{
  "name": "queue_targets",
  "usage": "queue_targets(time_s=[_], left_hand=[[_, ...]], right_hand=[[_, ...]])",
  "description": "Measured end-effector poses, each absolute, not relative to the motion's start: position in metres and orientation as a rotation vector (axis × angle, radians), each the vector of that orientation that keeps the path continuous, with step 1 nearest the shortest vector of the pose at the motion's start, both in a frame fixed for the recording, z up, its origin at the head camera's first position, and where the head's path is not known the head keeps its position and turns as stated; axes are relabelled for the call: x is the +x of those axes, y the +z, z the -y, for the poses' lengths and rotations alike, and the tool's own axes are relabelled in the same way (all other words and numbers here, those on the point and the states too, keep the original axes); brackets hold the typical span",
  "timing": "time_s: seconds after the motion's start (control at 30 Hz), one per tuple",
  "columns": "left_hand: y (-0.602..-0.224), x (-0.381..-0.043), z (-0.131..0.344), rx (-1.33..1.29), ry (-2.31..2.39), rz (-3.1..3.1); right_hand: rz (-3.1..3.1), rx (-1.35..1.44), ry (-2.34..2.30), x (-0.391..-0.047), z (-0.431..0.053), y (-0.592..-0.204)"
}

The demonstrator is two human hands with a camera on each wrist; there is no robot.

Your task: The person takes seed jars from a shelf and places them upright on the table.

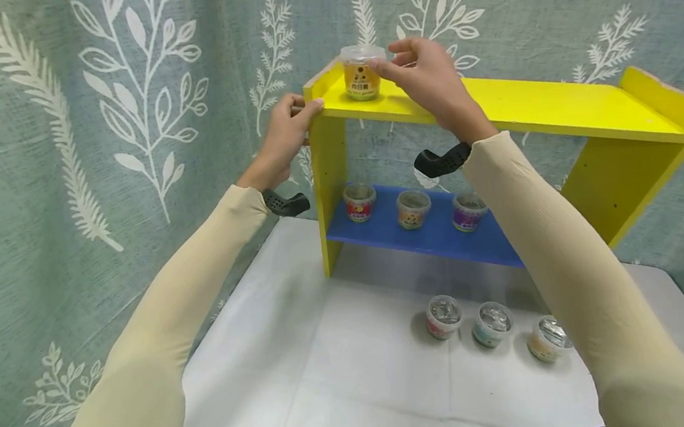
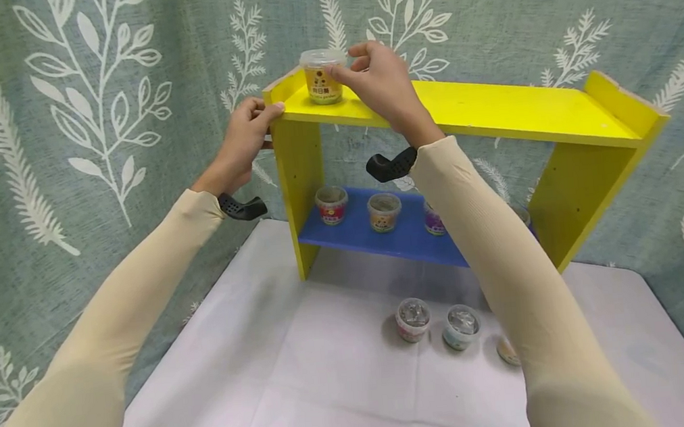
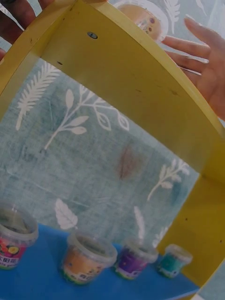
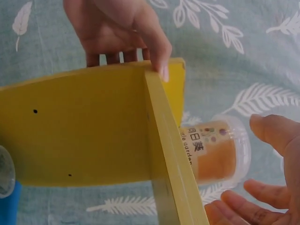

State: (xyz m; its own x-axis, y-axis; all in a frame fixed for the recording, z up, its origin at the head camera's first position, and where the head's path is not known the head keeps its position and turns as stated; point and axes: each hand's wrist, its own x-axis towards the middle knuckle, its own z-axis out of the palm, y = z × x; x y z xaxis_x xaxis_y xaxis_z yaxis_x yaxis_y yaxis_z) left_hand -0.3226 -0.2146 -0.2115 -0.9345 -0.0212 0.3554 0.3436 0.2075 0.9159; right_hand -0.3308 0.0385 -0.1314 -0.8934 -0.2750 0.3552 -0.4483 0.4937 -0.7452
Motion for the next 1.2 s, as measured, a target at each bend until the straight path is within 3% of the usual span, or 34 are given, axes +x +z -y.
queue_targets(time_s=[1.2], left_hand=[[-0.213,-0.324,0.217,-0.341,-1.812,2.176]], right_hand=[[2.477,0.638,1.598,-0.352,-0.017,-0.131]])
